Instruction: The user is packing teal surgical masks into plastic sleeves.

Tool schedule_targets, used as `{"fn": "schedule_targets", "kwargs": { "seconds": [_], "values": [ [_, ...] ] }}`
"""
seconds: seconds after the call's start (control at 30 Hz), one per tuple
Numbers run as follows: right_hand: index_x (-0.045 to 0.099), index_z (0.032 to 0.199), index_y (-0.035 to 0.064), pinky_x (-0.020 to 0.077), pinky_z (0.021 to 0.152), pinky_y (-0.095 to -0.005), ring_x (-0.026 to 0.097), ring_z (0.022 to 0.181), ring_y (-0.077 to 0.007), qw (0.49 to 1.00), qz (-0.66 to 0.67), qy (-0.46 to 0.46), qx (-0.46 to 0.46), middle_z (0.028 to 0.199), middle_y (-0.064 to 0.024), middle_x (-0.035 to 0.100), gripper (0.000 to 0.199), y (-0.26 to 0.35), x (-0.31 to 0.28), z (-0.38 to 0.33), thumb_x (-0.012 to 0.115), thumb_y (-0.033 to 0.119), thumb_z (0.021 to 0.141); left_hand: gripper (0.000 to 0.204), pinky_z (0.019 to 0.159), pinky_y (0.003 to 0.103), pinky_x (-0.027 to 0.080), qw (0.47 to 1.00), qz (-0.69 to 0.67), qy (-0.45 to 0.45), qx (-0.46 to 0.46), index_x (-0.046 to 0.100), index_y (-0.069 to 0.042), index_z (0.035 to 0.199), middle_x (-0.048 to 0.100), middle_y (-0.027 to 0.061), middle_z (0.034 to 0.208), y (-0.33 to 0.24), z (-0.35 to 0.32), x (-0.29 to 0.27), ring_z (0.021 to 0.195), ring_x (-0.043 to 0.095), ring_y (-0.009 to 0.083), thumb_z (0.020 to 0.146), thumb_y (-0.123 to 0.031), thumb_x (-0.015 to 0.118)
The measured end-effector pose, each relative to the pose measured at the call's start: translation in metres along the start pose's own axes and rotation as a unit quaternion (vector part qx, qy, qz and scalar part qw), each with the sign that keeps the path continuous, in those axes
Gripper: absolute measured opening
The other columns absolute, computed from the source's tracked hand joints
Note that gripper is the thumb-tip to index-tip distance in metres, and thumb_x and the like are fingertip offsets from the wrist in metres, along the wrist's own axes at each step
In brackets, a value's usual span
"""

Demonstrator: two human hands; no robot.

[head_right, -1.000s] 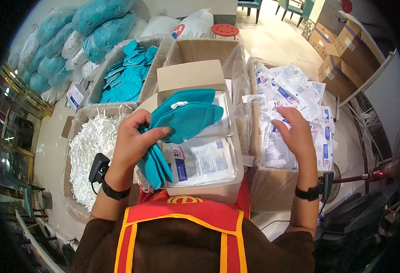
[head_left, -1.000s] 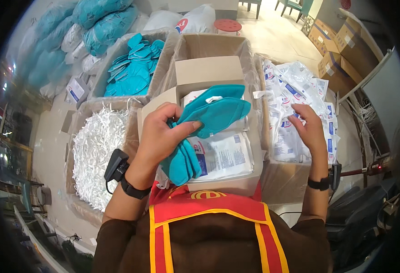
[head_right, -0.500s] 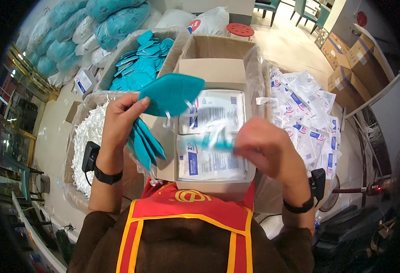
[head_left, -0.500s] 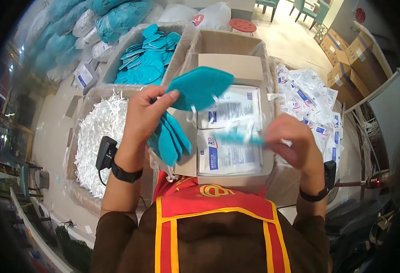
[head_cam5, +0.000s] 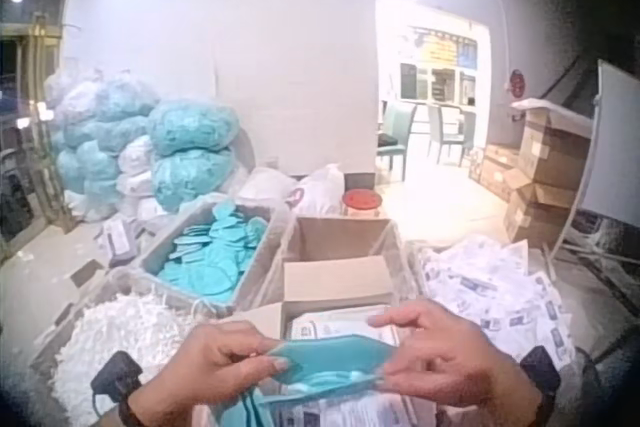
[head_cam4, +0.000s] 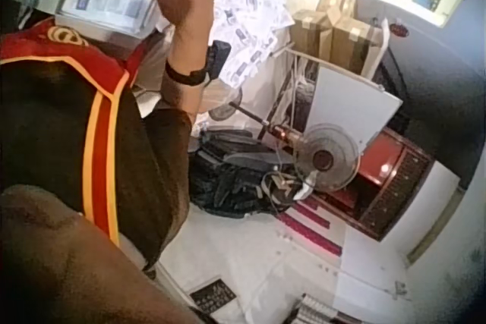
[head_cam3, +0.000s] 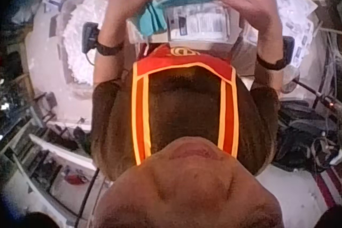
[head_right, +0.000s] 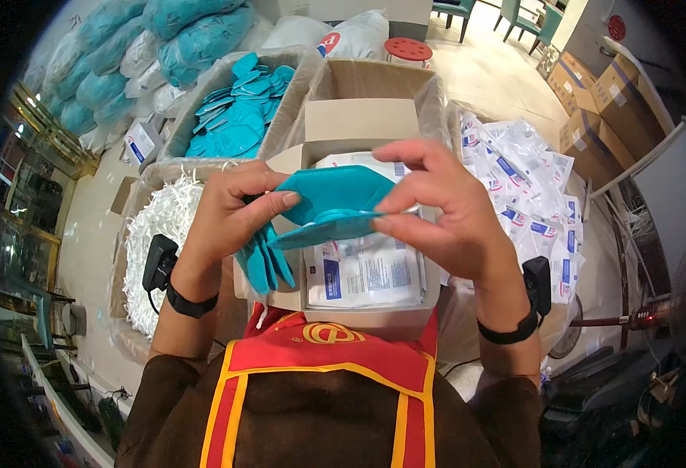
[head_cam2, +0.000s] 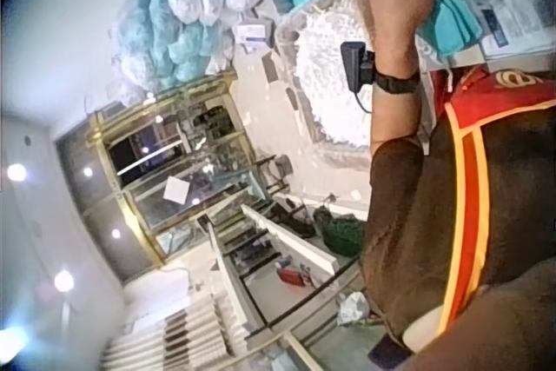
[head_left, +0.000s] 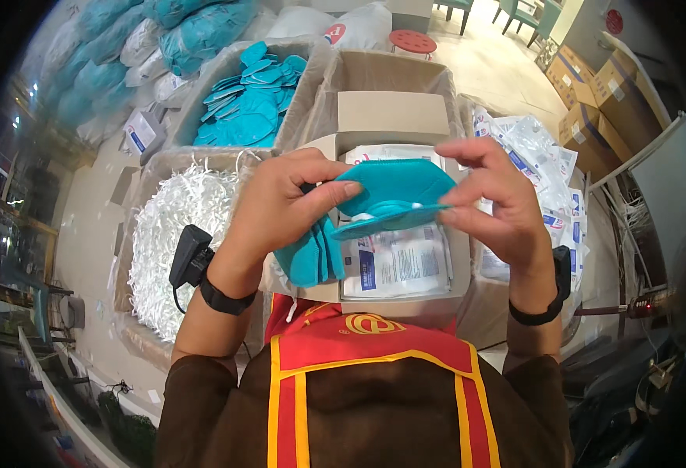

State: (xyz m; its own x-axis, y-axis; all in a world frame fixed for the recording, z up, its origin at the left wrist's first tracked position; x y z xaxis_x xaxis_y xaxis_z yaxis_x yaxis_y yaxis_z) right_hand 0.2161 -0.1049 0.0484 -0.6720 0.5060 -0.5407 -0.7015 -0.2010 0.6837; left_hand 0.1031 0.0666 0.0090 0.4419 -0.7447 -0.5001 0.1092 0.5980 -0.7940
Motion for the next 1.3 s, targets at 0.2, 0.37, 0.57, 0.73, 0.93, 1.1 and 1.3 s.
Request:
{"fn": "schedule_targets", "kwargs": {
  "seconds": [0.2, 0.37, 0.57, 0.73, 0.93, 1.1, 1.3],
  "values": [
    [0.067, 0.081, 0.0029, 0.048, 0.081, -0.0321, 0.063, 0.089, -0.024, 0.992, 0.113, -0.019, 0.057, 0.095, -0.0119, 0.066, 0.007, -0.023, -0.003, 0.003, 0.072, 0.003, 0.075, 0.027, 0.066, 0.025, 0.045, 0.996, -0.046, -0.065, -0.033, 0.071, -0.005, 0.107, 0.067, 0.0041, 0.084, 0.015, -0.004, -0.016, 0.075, 0.06, 0.0105, 0.081, -0.012, 0.073],
    [0.065, 0.078, 0.0002, 0.0482, 0.075, -0.029, 0.061, 0.08, -0.0164, 0.967, -0.199, -0.154, 0.039, 0.084, -0.0066, 0.065, 0.006, -0.049, -0.044, -0.002, 0.071, 0.001, 0.076, 0.028, 0.066, 0.02, 0.044, 0.941, -0.265, -0.158, -0.141, 0.069, 0.001, 0.107, 0.066, 0.0037, 0.084, 0.043, -0.012, -0.039, 0.073, 0.058, 0.008, 0.084, -0.016, 0.072],
    [0.063, 0.078, -0.0007, 0.0465, 0.071, -0.0272, 0.06, 0.077, -0.0161, 0.981, 0.022, -0.17, 0.089, 0.081, -0.0068, 0.062, 0.008, -0.048, -0.037, -0.001, 0.071, -0.001, 0.076, 0.027, 0.065, 0.019, 0.041, 0.889, -0.388, -0.183, -0.158, 0.069, -0.001, 0.104, 0.066, 0.0043, 0.082, 0.059, -0.012, -0.038, 0.072, 0.056, 0.0076, 0.085, -0.021, 0.073],
    [0.063, 0.08, 0.0002, 0.047, 0.065, -0.0267, 0.061, 0.075, -0.0198, 0.979, -0.048, -0.197, -0.003, 0.08, -0.0092, 0.062, 0.01, -0.007, -0.016, 0.004, 0.071, -0.003, 0.074, 0.04, 0.063, 0.018, 0.051, 0.853, -0.441, -0.254, -0.115, 0.055, -0.001, 0.125, 0.063, 0.0104, 0.111, 0.04, -0.001, -0.027, 0.079, 0.062, 0.0083, 0.093, -0.025, 0.063],
    [0.064, 0.079, 0.0015, 0.0494, 0.061, -0.0331, 0.062, 0.07, -0.0269, 0.976, -0.105, -0.147, -0.122, 0.078, -0.0122, 0.063, 0.01, 0.045, 0.034, 0.016, 0.07, -0.002, 0.073, 0.038, 0.074, 0.026, 0.053, 0.798, -0.525, -0.277, -0.104, 0.059, -0.002, 0.12, 0.062, 0.0096, 0.11, 0.042, -0.001, -0.008, 0.084, 0.061, 0.0129, 0.092, -0.027, 0.066],
    [0.065, 0.089, 0.0011, 0.0519, 0.067, -0.0344, 0.064, 0.076, -0.03, 0.991, 0.003, -0.056, -0.124, 0.085, -0.0138, 0.064, 0.014, 0.04, 0.056, 0.013, 0.071, 0.001, 0.076, 0.03, 0.065, 0.025, 0.052, 0.838, -0.492, -0.203, -0.119, 0.062, -0.002, 0.102, 0.065, 0.007, 0.09, 0.049, 0.001, -0.001, 0.075, 0.062, 0.0132, 0.091, -0.029, 0.067],
    [0.035, 0.14, -0.0034, 0.0478, 0.094, -0.0363, 0.06, 0.109, -0.0376, 0.99, -0.125, 0.015, -0.066, 0.129, -0.0234, 0.052, 0.079, 0.049, 0.08, 0.016, 0.078, 0.012, 0.075, 0.021, 0.054, 0.019, 0.042, 0.845, -0.431, -0.309, -0.074, 0.057, -0.008, 0.079, 0.058, -0.0012, 0.069, 0.04, 0.003, -0.022, 0.058, 0.052, 0.0046, 0.087, -0.021, 0.072]
  ]
}}
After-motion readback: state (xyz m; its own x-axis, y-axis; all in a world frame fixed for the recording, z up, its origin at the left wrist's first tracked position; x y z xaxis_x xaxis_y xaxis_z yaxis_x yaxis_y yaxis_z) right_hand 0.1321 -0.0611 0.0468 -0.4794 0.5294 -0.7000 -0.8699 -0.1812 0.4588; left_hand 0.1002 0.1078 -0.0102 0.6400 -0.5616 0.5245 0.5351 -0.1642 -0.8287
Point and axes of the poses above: each hand's wrist, its own z-axis towards the middle knuckle, its own x-axis out of the palm, y = z × x, the point moved 9 cm from there along z, towards the middle knuckle
